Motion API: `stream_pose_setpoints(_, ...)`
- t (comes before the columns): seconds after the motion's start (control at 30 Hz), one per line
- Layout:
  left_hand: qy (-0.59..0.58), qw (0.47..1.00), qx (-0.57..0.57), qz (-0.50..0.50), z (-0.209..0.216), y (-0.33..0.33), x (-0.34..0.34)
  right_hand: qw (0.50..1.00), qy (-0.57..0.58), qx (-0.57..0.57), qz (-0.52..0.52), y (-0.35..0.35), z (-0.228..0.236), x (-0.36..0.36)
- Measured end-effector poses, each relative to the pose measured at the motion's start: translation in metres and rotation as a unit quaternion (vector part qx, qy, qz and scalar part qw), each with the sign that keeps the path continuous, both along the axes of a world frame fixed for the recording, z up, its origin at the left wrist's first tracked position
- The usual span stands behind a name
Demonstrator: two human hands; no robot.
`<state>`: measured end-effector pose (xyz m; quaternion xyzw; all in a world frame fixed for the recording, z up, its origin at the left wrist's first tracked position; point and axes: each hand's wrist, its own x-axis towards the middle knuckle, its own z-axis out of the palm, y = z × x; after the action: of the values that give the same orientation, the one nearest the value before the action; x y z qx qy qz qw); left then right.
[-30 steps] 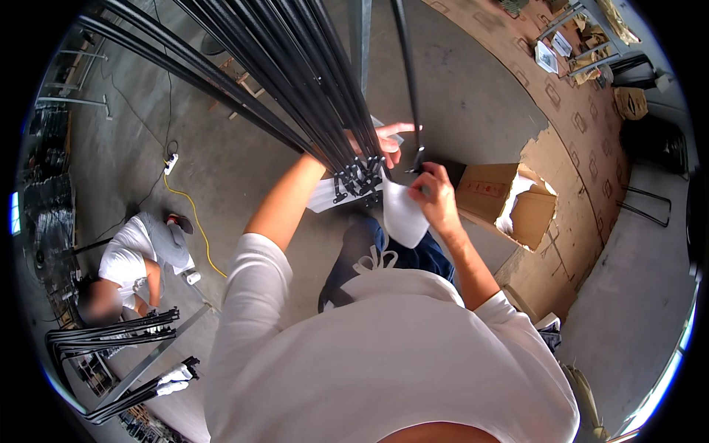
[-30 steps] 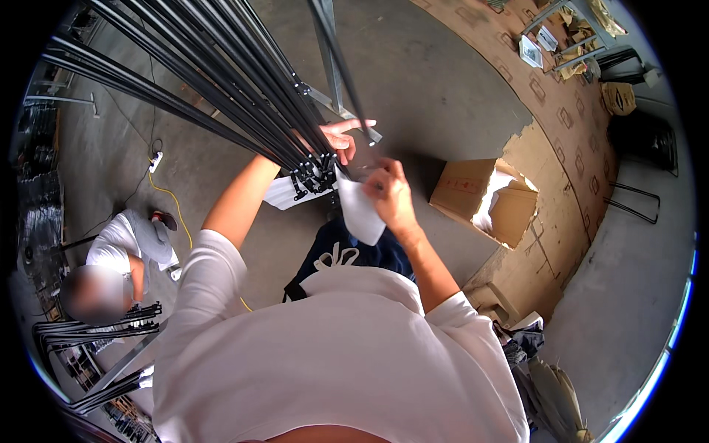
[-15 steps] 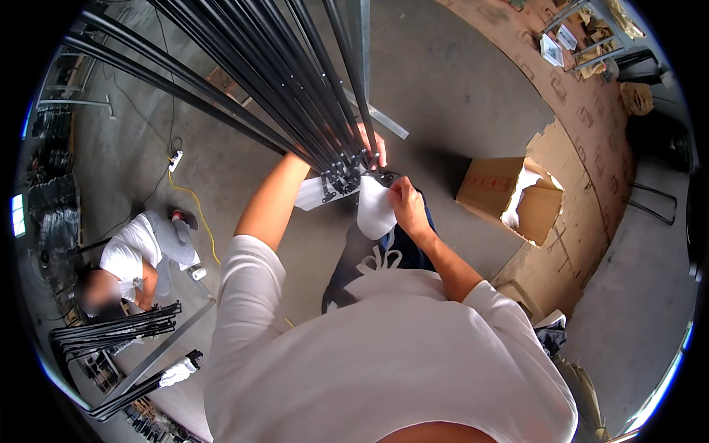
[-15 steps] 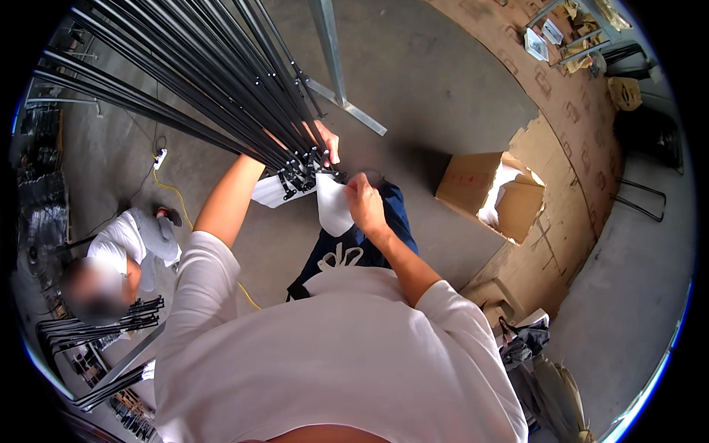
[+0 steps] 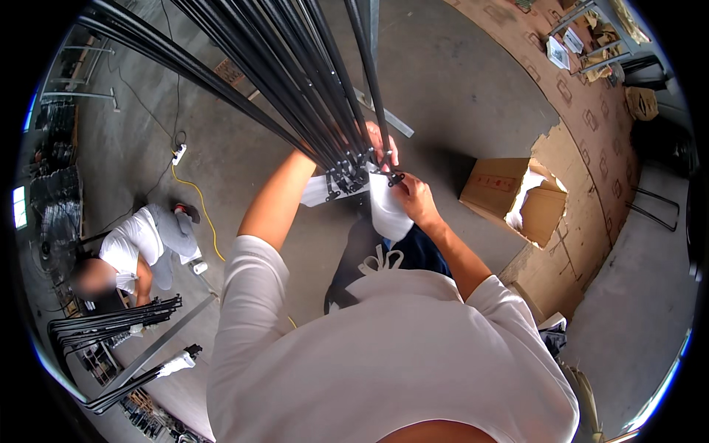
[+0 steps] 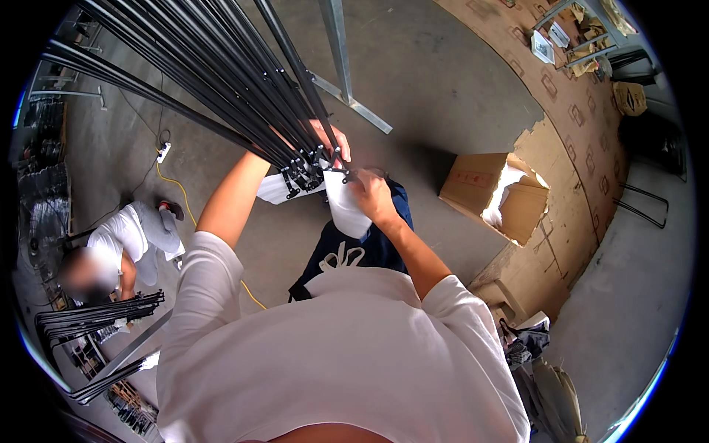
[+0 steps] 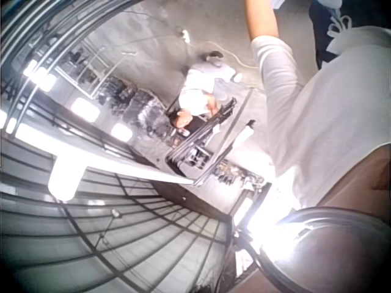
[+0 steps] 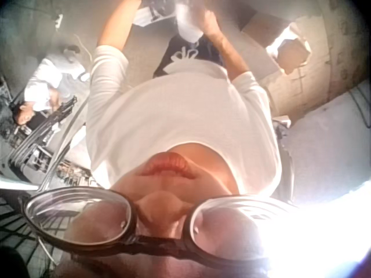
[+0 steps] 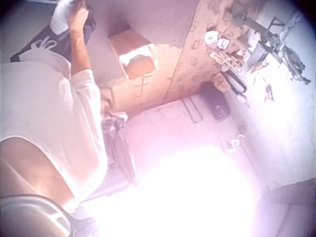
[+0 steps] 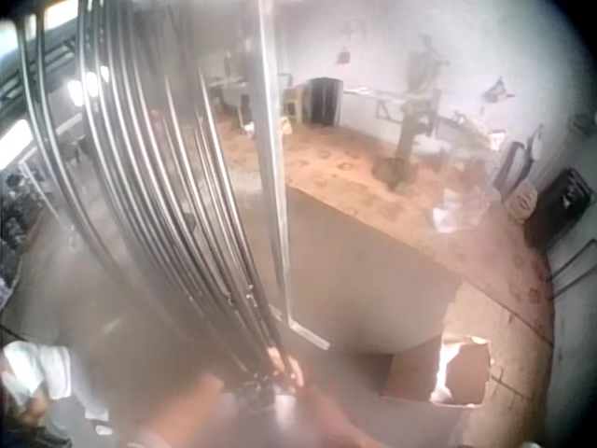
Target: The person retrieves white protective sheets from a cardboard box and wraps them around the ends of a bundle of black metal rods. The person then uses a roll of clear plastic wrap to secure the protective sheets around the rod bundle.
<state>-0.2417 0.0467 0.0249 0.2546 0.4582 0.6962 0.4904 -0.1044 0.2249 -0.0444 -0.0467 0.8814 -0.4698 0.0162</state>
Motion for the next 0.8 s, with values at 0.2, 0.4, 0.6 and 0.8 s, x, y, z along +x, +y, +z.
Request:
stream_pose_setpoints(0.2,0.008,0.999,-0.011,-0.047,0.016,0.011,0.002,0.983,0.1,0.126,-0.085,0.014,0.021,-0.015)
stream_pose_setpoints(0.4,0.051,0.998,-0.027,0.005,-0.007,0.006,0.0,0.955,0.185,0.191,-0.133,0.011,0.035,-0.035)
stream_pose_setpoints(0.6,-0.005,0.999,-0.004,-0.034,-0.031,0.003,-0.007,0.99,0.047,0.124,0.056,0.021,0.046,-0.044)
stream_pose_setpoints(0.8,-0.002,0.999,-0.006,-0.041,-0.025,-0.001,-0.006,0.98,-0.089,-0.043,0.175,0.021,0.031,-0.062)
